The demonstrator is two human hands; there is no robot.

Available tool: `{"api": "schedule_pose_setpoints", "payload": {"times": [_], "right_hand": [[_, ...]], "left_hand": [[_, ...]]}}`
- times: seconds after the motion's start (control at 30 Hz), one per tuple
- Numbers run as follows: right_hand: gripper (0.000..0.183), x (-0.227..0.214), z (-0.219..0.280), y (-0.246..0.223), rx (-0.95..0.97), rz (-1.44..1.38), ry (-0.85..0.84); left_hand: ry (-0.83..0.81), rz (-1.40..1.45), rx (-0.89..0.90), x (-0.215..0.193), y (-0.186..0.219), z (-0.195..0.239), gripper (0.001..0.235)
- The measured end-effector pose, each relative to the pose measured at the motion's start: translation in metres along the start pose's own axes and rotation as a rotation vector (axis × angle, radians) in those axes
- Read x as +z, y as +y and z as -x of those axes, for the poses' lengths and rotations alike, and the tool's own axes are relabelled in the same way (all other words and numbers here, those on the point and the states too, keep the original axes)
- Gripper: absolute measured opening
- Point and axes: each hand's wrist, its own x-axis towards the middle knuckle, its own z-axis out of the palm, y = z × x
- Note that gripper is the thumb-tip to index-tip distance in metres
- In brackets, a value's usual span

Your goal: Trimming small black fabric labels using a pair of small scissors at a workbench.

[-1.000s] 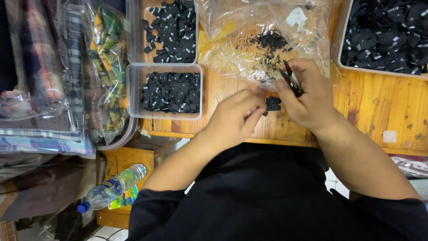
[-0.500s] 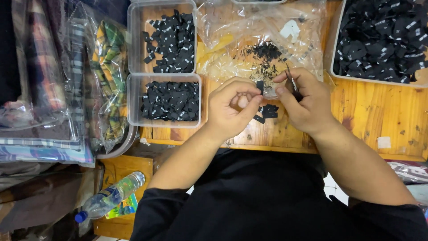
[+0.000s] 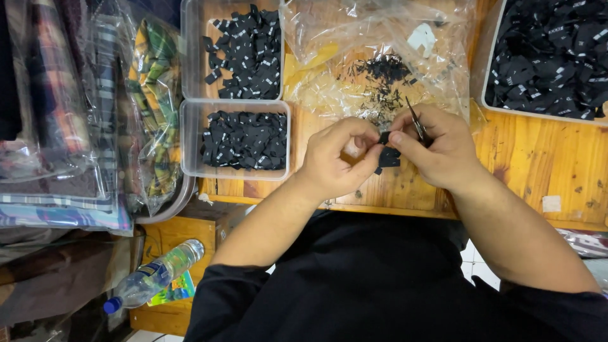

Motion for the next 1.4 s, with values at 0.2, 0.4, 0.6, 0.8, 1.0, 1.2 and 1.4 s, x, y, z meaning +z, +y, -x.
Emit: {"api": "schedule_pose_setpoints", "payload": {"times": [0.2,0.4,0.6,0.8,1.0,1.2,1.4], "right_hand": [[0.005,0.002,0.000,0.003,-0.021,-0.001,0.028],[0.005,0.007,0.000,-0.001,-0.036,0.023,0.085],[0.003,0.012,-0.001,-0.003,-0.037,0.034,0.136],[0.005,0.015,-0.001,-0.010,-0.054,0.125,0.121],[0.014,0.010,-0.001,-0.003,-0.110,0.222,0.011],[0.039,0.010,0.003,0.010,-0.091,0.210,-0.061],[0.039,0.008,0.004,0.021,-0.094,0.360,-0.092]], "left_hand": [[-0.024,0.120,-0.098,-0.001,0.008,-0.004,0.027],[0.018,0.316,-0.244,0.004,0.009,-0.005,0.021],[0.038,0.470,-0.347,0.005,-0.002,0.002,0.017],[0.057,0.553,-0.455,-0.001,-0.013,0.005,0.012],[0.103,0.652,-0.495,-0.005,-0.019,0.003,0.016],[0.126,0.628,-0.497,-0.005,-0.018,0.004,0.014],[0.113,0.604,-0.497,-0.004,-0.016,0.005,0.013]]}}
